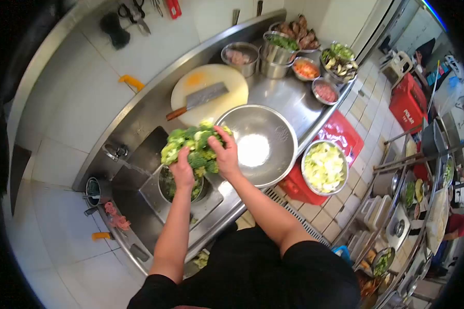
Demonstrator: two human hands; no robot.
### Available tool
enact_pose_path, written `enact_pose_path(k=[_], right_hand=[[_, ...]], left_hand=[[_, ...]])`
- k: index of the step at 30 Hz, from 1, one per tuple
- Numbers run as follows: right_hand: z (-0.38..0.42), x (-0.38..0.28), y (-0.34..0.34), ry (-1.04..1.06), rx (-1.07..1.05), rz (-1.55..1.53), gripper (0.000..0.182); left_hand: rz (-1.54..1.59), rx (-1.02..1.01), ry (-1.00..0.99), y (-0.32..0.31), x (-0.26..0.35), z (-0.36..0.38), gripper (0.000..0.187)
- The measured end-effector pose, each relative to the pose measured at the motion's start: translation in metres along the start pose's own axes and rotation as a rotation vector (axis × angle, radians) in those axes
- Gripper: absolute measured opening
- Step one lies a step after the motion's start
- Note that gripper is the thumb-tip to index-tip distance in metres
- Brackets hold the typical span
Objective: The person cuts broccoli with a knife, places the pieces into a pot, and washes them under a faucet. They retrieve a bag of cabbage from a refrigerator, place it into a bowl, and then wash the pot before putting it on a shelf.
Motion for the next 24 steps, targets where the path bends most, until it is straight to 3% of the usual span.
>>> enact_pose_path(k=[1, 2, 3, 5, 7, 8, 9, 10, 11, 12, 13, 16, 19, 20, 21, 23, 24], right_hand=[[-0.004, -0.021, 0.02, 0.056, 0.033, 0.041, 0.047], [-0.003, -0.046, 0.042, 0.174, 0.088, 0.307, 0.045], [0.003, -0.072, 0.058, 0.289, 0.15, 0.572, 0.043], [0.003, -0.096, 0.087, 0.292, 0.136, 0.631, 0.043], [-0.01, -0.093, 0.119, 0.328, 0.101, 0.657, 0.05], [-0.018, -0.085, 0.133, 0.339, 0.086, 0.747, 0.061], [-0.016, -0.098, 0.136, 0.332, 0.083, 0.744, 0.061], [-0.012, -0.106, 0.135, 0.15, 0.069, 0.787, 0.066], [-0.015, -0.109, 0.135, -0.025, 0.058, 0.831, 0.072], [-0.018, -0.116, 0.134, 0.042, 0.026, 0.943, 0.089], [-0.024, -0.119, 0.136, 0.041, 0.021, 0.936, 0.089], [-0.035, -0.127, 0.134, 0.082, -0.124, 1.213, 0.113], [-0.032, -0.147, 0.124, 0.256, -0.135, 1.298, 0.116], [-0.033, -0.15, 0.127, 0.079, -0.023, 1.371, 0.1], [-0.03, -0.144, 0.119, 0.075, -0.037, 1.378, 0.1], [-0.011, -0.152, 0.088, 0.474, -0.018, 1.134, 0.069], [0.016, -0.156, 0.055, 0.449, -0.069, 1.032, 0.043]], left_hand=[[-0.023, -0.093, -0.034, -0.029, 0.007, -0.002, 0.031], [0.042, -0.174, -0.017, -0.054, 0.011, -0.004, 0.047], [0.017, -0.248, 0.004, -0.076, 0.017, -0.004, 0.048], [-0.097, -0.352, -0.05, -0.097, -0.003, -0.007, 0.05], [-0.133, -0.408, -0.018, -0.108, -0.008, 0.001, 0.054], [-0.253, -0.444, 0.02, -0.109, -0.024, 0.002, 0.057], [-0.376, -0.478, 0.06, -0.111, -0.038, 0.003, 0.06], [-0.424, -0.527, 0.034, -0.119, -0.037, 0.005, 0.064], [-0.436, -0.523, 0.035, -0.123, -0.035, 0.003, 0.064], [-0.387, -0.55, 0.08, -0.13, -0.033, 0.003, 0.065], [-0.336, -0.576, 0.125, -0.137, -0.024, 0.004, 0.065], [-0.284, -0.633, 0.233, -0.145, 0.003, -0.004, 0.058], [-0.202, -0.617, 0.247, -0.129, 0.019, -0.016, 0.045], [-0.188, -0.584, 0.182, -0.115, 0.027, -0.022, 0.042], [-0.173, -0.548, 0.118, -0.099, 0.032, -0.028, 0.039], [-0.181, -0.449, 0.084, -0.05, 0.026, -0.026, 0.034], [-0.185, -0.342, 0.158, -0.011, 0.006, -0.022, 0.033]])
Point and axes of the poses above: each hand's wrist, its own z-axis away from the middle knuckle, its own y-axis out of the back of the hand, x = y × z, the point moved 7 cm from there along -z, towards the middle knuckle, and after that the axes turned 12 degrees about -y, right-handed, at the moved point
